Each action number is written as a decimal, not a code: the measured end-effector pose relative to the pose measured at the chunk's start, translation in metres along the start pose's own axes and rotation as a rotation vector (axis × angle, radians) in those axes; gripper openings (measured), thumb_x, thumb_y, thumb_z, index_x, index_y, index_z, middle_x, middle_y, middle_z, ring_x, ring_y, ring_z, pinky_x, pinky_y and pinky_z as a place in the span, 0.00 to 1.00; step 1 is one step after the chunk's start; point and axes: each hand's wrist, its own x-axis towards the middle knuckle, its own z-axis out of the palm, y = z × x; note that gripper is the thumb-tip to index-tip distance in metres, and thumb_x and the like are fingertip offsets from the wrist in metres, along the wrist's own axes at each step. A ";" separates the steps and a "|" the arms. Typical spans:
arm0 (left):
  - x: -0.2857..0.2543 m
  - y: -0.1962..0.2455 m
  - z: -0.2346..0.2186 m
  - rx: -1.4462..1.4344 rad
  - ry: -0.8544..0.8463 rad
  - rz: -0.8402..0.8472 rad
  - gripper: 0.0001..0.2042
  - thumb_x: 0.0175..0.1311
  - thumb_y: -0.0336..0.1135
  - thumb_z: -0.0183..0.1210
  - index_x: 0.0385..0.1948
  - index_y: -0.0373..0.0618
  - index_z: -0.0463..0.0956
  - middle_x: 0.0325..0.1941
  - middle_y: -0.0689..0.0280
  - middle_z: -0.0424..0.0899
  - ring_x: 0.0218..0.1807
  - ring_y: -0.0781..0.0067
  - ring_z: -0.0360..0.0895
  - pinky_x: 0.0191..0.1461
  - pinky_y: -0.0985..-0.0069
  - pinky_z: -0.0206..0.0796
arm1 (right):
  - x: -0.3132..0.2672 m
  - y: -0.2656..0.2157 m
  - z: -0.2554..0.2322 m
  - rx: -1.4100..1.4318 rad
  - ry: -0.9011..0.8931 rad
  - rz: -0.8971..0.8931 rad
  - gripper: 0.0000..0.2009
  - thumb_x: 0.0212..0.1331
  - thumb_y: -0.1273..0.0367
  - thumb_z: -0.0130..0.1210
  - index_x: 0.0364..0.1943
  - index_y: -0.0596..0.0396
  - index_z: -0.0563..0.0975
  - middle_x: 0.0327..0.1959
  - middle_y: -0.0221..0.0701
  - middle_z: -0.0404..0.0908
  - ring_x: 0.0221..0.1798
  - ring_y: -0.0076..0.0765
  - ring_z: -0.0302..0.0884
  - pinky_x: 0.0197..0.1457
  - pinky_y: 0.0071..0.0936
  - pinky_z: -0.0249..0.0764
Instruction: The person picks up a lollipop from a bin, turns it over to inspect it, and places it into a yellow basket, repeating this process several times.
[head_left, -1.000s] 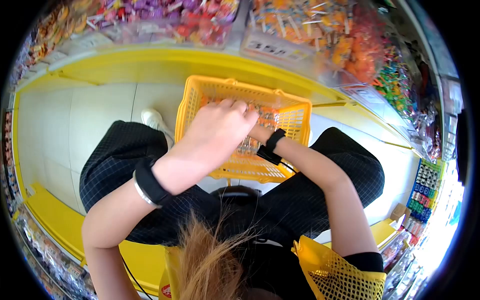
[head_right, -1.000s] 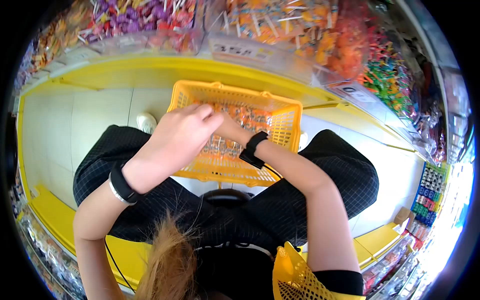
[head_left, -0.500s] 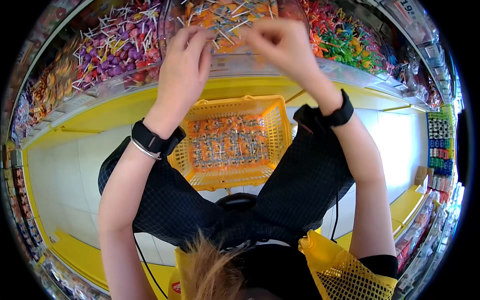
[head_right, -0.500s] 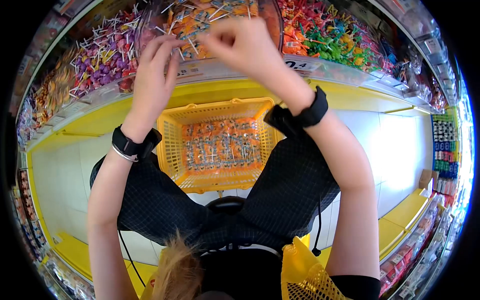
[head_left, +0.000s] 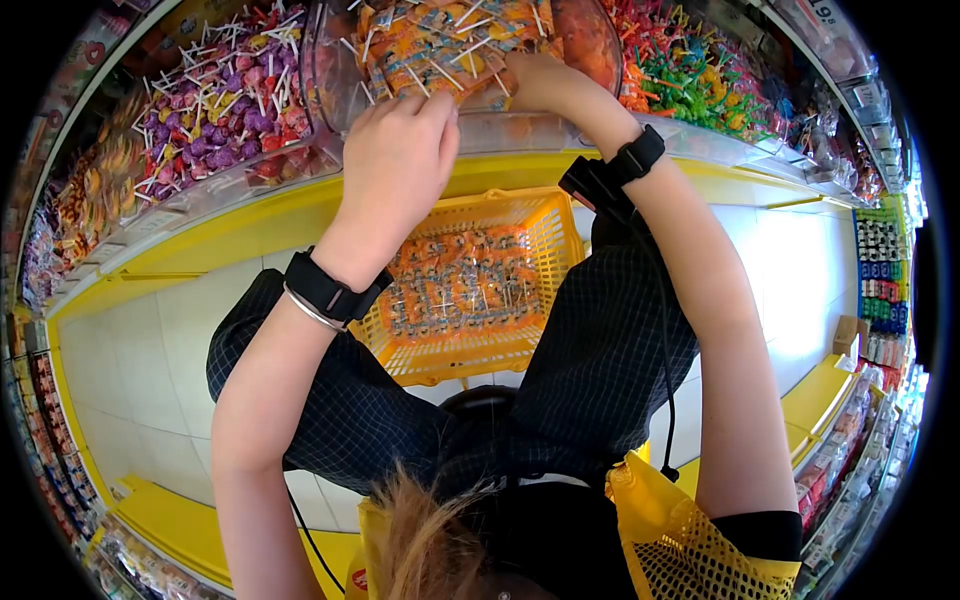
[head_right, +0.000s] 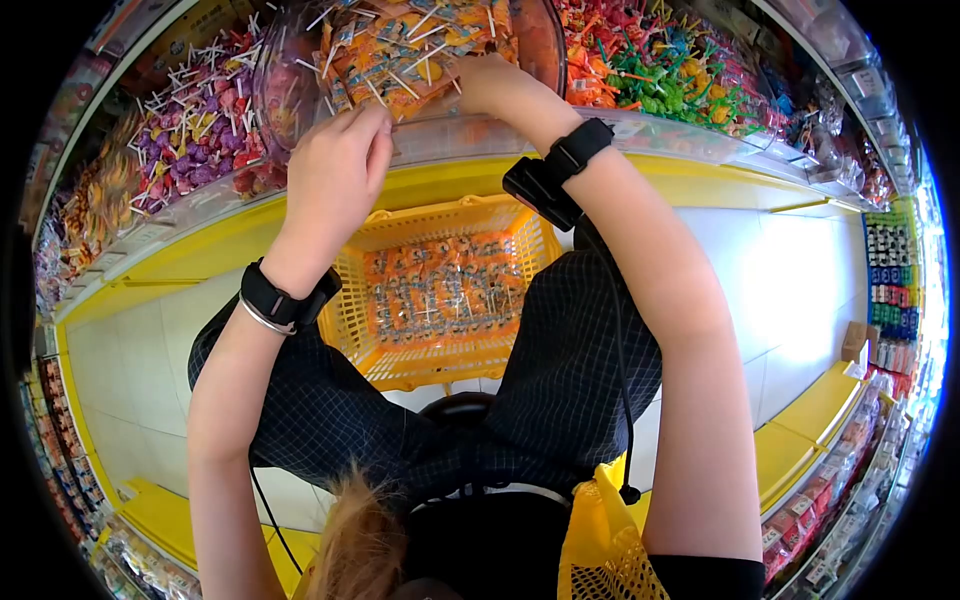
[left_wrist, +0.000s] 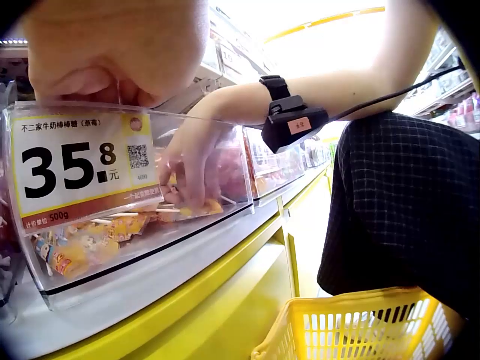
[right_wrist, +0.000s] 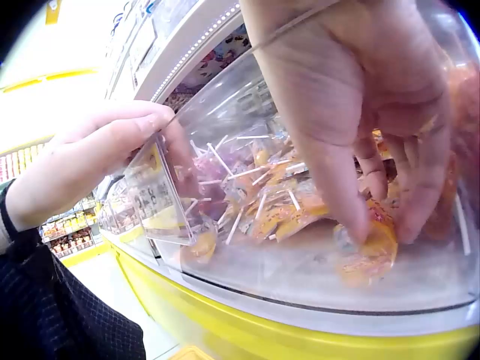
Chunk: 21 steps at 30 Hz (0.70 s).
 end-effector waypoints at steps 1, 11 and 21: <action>0.000 0.000 0.000 0.000 0.005 -0.004 0.03 0.60 0.30 0.51 0.28 0.42 0.71 0.27 0.59 0.78 0.31 0.53 0.75 0.33 0.62 0.66 | -0.002 0.001 -0.002 -0.005 -0.001 -0.004 0.18 0.37 0.63 0.65 0.33 0.56 0.73 0.30 0.43 0.80 0.35 0.50 0.78 0.38 0.36 0.72; -0.009 0.001 -0.007 -0.022 0.030 0.016 0.05 0.58 0.27 0.52 0.34 0.42 0.74 0.32 0.57 0.79 0.35 0.52 0.75 0.41 0.62 0.67 | -0.019 0.001 -0.017 0.314 0.197 -0.026 0.10 0.47 0.67 0.61 0.26 0.55 0.72 0.19 0.34 0.78 0.22 0.30 0.78 0.26 0.27 0.71; -0.022 0.012 -0.028 -0.108 0.125 0.094 0.22 0.50 0.22 0.56 0.51 0.44 0.70 0.50 0.57 0.72 0.49 0.52 0.71 0.52 0.62 0.66 | -0.077 -0.058 -0.082 0.459 0.241 -0.074 0.10 0.52 0.76 0.52 0.39 0.54 0.71 0.38 0.42 0.76 0.36 0.34 0.77 0.37 0.25 0.71</action>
